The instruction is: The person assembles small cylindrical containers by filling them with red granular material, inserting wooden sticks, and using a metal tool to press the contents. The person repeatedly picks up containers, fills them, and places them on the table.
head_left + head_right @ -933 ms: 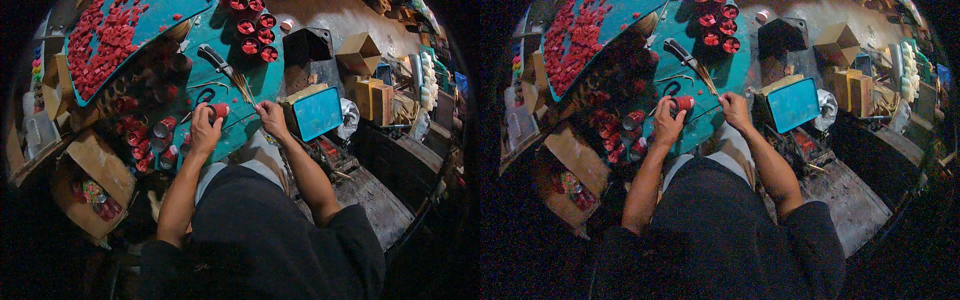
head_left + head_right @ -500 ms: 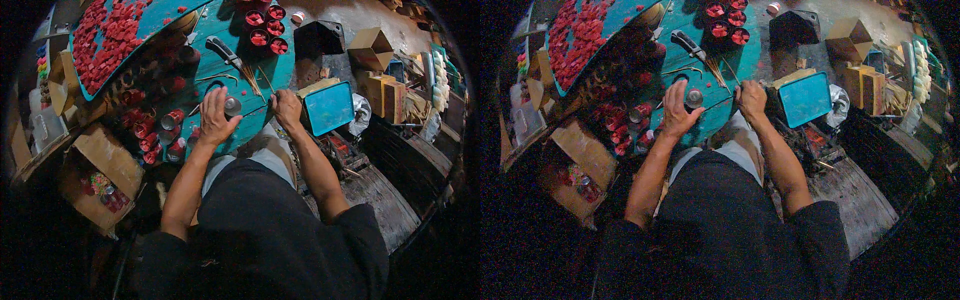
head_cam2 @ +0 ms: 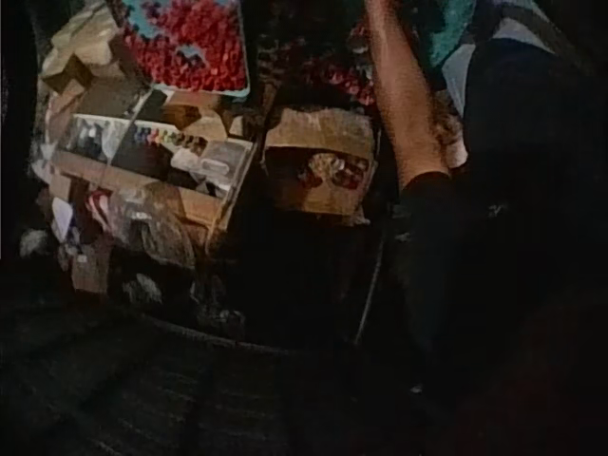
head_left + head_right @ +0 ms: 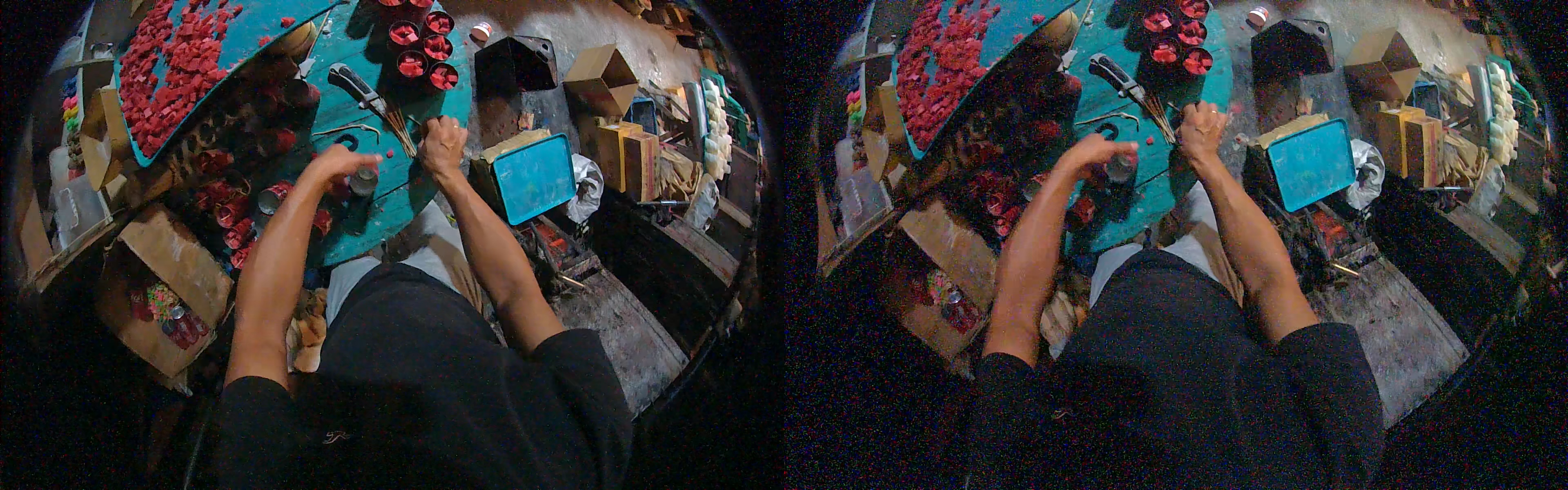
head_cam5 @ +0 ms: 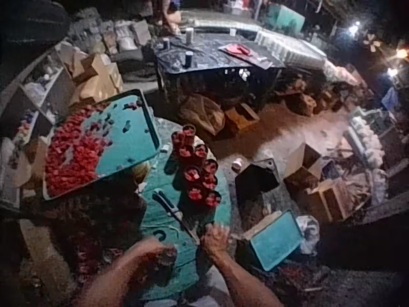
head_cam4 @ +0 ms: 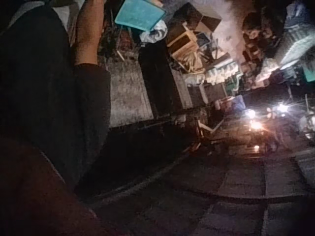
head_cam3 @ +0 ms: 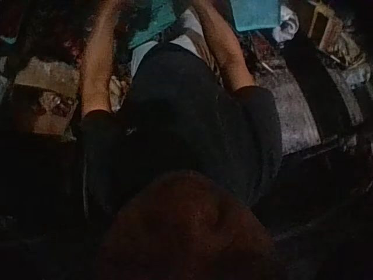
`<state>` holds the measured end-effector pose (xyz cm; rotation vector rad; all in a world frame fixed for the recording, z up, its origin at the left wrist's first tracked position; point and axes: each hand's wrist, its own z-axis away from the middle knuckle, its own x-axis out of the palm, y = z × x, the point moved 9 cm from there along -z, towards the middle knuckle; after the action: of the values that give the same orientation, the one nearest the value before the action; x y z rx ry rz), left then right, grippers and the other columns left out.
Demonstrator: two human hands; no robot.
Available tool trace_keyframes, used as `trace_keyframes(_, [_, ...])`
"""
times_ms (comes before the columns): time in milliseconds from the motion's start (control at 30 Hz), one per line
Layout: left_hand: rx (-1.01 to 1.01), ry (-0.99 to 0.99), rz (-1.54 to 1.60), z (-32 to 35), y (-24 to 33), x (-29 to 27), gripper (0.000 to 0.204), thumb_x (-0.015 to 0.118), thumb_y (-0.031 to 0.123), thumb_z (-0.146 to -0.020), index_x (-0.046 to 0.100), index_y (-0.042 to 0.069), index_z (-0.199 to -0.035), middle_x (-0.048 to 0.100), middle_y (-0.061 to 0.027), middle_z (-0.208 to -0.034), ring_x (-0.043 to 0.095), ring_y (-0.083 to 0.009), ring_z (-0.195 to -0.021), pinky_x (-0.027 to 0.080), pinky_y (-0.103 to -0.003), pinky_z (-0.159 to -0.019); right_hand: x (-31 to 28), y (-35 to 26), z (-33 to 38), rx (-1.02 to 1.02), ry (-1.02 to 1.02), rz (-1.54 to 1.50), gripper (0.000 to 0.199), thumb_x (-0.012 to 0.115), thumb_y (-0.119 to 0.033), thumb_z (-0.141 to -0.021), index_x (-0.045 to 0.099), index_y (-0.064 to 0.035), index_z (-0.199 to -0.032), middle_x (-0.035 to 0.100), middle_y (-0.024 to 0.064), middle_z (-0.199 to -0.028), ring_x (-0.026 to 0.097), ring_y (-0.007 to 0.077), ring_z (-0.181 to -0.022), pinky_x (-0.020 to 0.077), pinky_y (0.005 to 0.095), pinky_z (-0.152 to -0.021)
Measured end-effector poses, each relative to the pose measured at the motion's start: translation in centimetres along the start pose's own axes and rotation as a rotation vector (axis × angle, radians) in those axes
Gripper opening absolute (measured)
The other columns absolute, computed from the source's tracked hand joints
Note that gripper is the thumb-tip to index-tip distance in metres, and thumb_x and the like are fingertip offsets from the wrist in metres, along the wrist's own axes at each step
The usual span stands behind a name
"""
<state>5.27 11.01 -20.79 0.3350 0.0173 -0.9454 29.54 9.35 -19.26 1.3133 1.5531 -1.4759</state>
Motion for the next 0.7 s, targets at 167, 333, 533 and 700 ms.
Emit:
trace_keyframes(167, [0.150,-0.077,0.113,-1.1,-1.7,3.2,0.072,0.096,0.030,-0.068,0.064,-0.008,-0.121,0.072,-0.0117,-0.099,0.071,-0.0241,-0.082,0.057,-0.039,-0.067,-1.7,0.7,0.9,0.125,-0.094,-0.336,0.008,0.065,-0.008,-0.089,0.067,-0.0051,-0.096,0.066,0.0144,-0.090,0.066,0.0342,-0.087,0.0487,0.0463,-0.076])
trace_keyframes(333, [0.853,0.191,0.024,12.7,3.4,2.9,0.068,0.088,0.004,-0.068,0.060,0.007,-0.129,0.071,-0.0111,-0.119,0.070,-0.0245,-0.107,0.053,-0.040,-0.099,-9.3,-1.1,4.9,0.398,-0.523,-0.863,0.017,0.064,-0.004,-0.096,0.067,-0.0019,-0.112,0.072,0.0186,-0.100,0.071,0.0367,-0.089,0.0570,0.0417,-0.079])
trace_keyframes(533, [1.157,0.428,0.034,19.5,4.5,3.9,0.065,0.081,-0.001,-0.070,0.057,0.008,-0.129,0.064,-0.0095,-0.126,0.066,-0.0303,-0.110,0.052,-0.040,-0.100,-23.1,-10.5,3.0,-0.241,-0.391,-0.591,0.030,0.066,0.007,-0.083,0.066,-0.0002,-0.112,0.068,0.0170,-0.105,0.068,0.0352,-0.094,0.0553,0.0408,-0.079])
trace_keyframes(700, [0.997,0.423,0.017,19.4,4.4,3.4,0.064,0.083,0.001,-0.072,0.058,0.010,-0.130,0.070,-0.0099,-0.123,0.070,-0.0268,-0.114,0.054,-0.040,-0.101,-23.7,-13.4,3.0,-0.433,-0.333,-0.361,0.035,0.068,-0.003,-0.076,0.067,-0.0055,-0.111,0.064,0.0106,-0.100,0.063,0.0306,-0.089,0.0493,0.0420,-0.074])
